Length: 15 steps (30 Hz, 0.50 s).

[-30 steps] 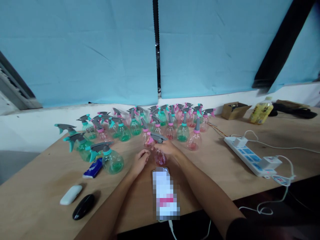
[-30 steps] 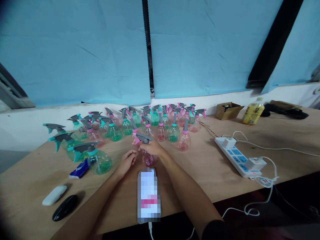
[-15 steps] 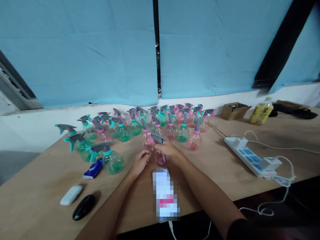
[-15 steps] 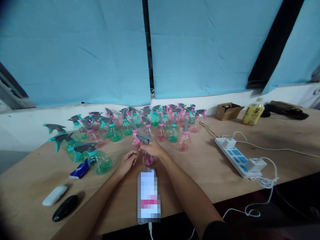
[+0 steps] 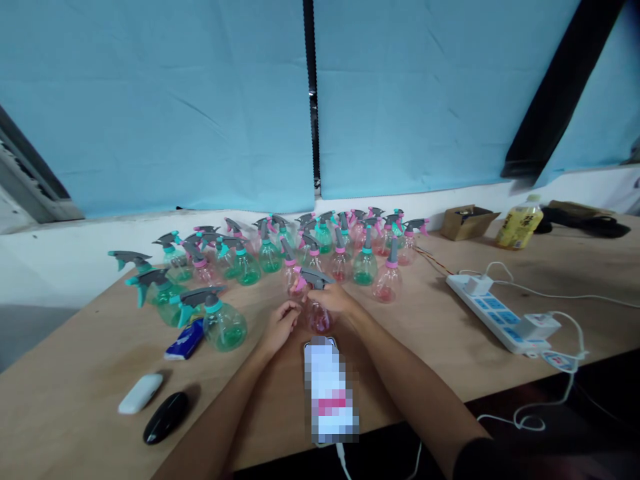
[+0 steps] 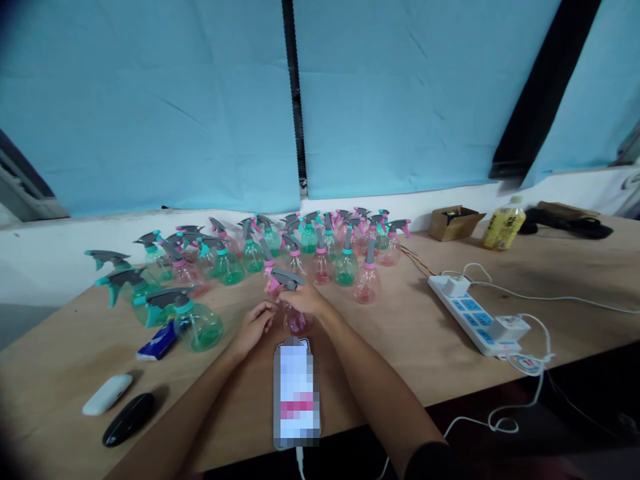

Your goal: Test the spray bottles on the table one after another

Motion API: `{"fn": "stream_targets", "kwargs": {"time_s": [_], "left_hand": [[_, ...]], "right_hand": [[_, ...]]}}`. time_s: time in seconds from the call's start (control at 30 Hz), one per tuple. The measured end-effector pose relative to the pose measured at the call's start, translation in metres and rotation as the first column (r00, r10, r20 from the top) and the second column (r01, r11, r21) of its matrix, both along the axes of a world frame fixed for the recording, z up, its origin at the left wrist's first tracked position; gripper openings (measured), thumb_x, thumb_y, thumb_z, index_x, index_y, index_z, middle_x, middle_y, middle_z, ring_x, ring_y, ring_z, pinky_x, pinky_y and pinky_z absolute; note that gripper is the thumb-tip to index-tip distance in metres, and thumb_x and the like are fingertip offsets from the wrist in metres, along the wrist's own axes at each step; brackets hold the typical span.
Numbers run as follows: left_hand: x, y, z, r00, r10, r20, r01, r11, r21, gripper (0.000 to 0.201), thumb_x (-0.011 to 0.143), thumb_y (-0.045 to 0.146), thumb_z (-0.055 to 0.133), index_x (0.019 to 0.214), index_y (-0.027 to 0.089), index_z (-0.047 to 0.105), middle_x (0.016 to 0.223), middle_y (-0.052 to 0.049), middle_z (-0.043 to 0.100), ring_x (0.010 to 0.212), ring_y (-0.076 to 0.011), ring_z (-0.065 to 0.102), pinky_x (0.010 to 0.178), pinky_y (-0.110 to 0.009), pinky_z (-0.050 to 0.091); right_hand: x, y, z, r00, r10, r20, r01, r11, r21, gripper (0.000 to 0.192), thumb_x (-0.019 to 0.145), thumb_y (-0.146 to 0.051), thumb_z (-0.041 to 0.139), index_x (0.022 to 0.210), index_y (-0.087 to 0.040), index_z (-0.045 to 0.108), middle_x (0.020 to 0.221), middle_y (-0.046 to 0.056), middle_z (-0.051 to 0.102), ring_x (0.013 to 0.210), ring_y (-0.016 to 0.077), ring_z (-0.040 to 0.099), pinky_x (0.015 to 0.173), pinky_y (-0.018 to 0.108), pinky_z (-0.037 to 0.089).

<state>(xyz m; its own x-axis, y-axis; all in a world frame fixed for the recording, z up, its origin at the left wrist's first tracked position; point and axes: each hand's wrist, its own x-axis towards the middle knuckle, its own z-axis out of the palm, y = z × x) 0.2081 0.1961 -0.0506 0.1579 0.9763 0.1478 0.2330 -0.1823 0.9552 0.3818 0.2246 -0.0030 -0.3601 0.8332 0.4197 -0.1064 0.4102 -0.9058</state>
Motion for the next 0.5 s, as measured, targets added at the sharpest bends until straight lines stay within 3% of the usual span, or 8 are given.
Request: {"fn": "stream_targets", "kwargs": {"time_s": [0.13,0.27,0.5], "left_hand": [[-0.001,0.001,-0.002,1.000,0.001,-0.013,-0.001,1.000,0.004,0.021,0.082,0.040,0.052,0.077,0.020,0.057,0.052,0.008,0.043,0.046,-0.0093,0.040,0.049,-0.021,0.030],[-0.001,0.000,-0.001,1.000,-0.014,-0.014,0.014,1.000,0.004,0.022,0.083,0.040,0.052,0.078,0.019,0.057,0.053,0.008,0.044,0.046,-0.0086,0.039,0.049,-0.020,0.029],[0.000,0.000,0.001,1.000,-0.002,-0.027,0.002,1.000,0.003,0.023,0.083,0.041,0.052,0.078,0.019,0.057,0.052,0.009,0.044,0.045,-0.0085,0.040,0.049,-0.020,0.030]], "right_hand": [[0.001,0.002,-0.004,0.998,-0.043,0.038,0.045,0.998,-0.051,0.017,0.065,-0.013,0.054,0.069,-0.020,0.070,0.061,-0.003,0.061,0.061,0.0114,0.056,0.058,0.021,0.045],[0.000,0.004,-0.010,0.996,-0.081,0.039,0.085,0.990,-0.117,0.015,0.067,-0.013,0.057,0.070,-0.019,0.070,0.063,-0.001,0.063,0.061,0.0116,0.057,0.056,0.021,0.044],[-0.004,0.007,-0.013,0.996,-0.089,0.009,0.089,0.996,-0.024,0.009,0.068,-0.015,0.059,0.068,-0.019,0.067,0.061,-0.002,0.059,0.065,0.0132,0.056,0.061,0.023,0.046]]}}
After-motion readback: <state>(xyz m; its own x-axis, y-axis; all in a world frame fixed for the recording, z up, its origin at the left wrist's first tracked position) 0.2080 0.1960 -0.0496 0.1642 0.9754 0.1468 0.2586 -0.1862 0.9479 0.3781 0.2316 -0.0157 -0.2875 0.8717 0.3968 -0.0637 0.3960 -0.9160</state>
